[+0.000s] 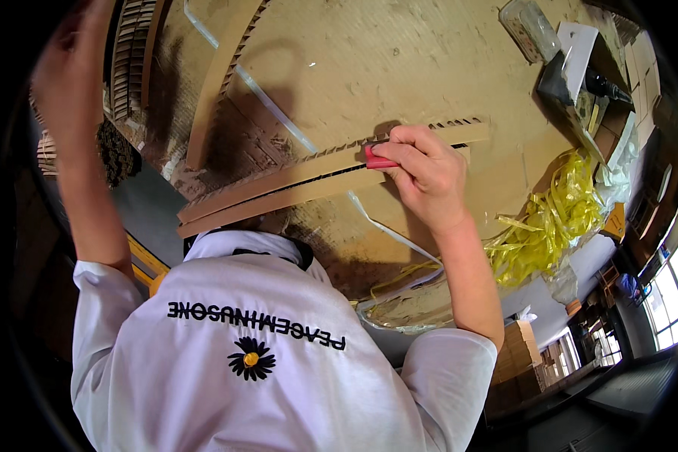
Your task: The person uses a red utility knife to cut a white plastic strap on a stack of corrugated cardboard pieces. They then wrap and tie the strap around the stack to secure it, repeating the process with a yellow strap on another stack.
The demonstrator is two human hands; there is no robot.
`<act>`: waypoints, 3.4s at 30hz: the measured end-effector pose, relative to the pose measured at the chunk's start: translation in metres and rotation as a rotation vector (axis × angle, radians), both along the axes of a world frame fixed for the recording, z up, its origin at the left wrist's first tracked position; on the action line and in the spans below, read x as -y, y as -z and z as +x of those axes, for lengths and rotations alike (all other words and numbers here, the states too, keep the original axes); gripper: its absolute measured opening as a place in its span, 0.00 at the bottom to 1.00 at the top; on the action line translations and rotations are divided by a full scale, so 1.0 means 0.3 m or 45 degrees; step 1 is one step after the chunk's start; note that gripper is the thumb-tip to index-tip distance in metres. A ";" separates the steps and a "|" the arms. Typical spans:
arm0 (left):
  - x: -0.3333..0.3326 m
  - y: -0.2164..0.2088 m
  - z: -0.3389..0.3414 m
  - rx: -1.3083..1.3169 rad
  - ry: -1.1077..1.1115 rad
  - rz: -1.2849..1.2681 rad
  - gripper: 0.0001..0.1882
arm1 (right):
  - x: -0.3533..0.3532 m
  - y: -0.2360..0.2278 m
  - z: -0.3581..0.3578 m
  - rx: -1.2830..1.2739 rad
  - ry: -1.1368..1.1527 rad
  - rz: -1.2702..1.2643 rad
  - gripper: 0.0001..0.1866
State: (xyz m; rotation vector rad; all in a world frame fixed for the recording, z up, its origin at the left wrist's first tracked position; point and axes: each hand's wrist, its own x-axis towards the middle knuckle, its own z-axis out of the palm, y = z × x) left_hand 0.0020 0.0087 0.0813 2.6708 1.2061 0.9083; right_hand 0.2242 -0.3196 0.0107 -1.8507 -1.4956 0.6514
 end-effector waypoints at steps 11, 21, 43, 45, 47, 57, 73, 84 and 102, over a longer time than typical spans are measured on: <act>0.666 0.275 -0.076 -0.218 0.738 -0.947 0.21 | 0.000 -0.011 -0.023 -0.066 0.083 -0.048 0.09; 0.645 0.277 -0.082 -0.204 0.730 -0.670 0.22 | 0.091 -0.067 0.029 -0.445 0.272 0.019 0.13; 0.752 0.321 -0.112 -0.239 0.918 -0.738 0.26 | 0.072 -0.025 0.014 0.066 -0.139 0.039 0.15; 0.753 0.321 -0.110 -0.272 0.919 -0.729 0.26 | 0.072 -0.018 0.019 0.068 -0.148 0.049 0.14; 0.750 0.322 -0.109 -0.281 0.925 -0.729 0.26 | 0.071 -0.015 0.024 0.066 -0.162 0.051 0.14; 0.747 0.324 -0.099 -0.278 0.923 -0.725 0.24 | 0.059 -0.018 0.037 0.055 -0.189 0.034 0.15; 0.754 0.293 -0.129 -0.224 0.939 -0.767 0.27 | 0.136 -0.079 -0.038 -0.673 1.041 0.382 0.05; 0.593 0.163 -0.241 -0.204 0.798 -0.554 0.25 | 0.520 -0.001 -0.268 0.778 1.514 -0.167 0.21; 0.128 0.123 -0.194 -0.393 0.320 -0.582 0.50 | 0.083 0.055 -0.514 0.031 1.096 -0.250 0.06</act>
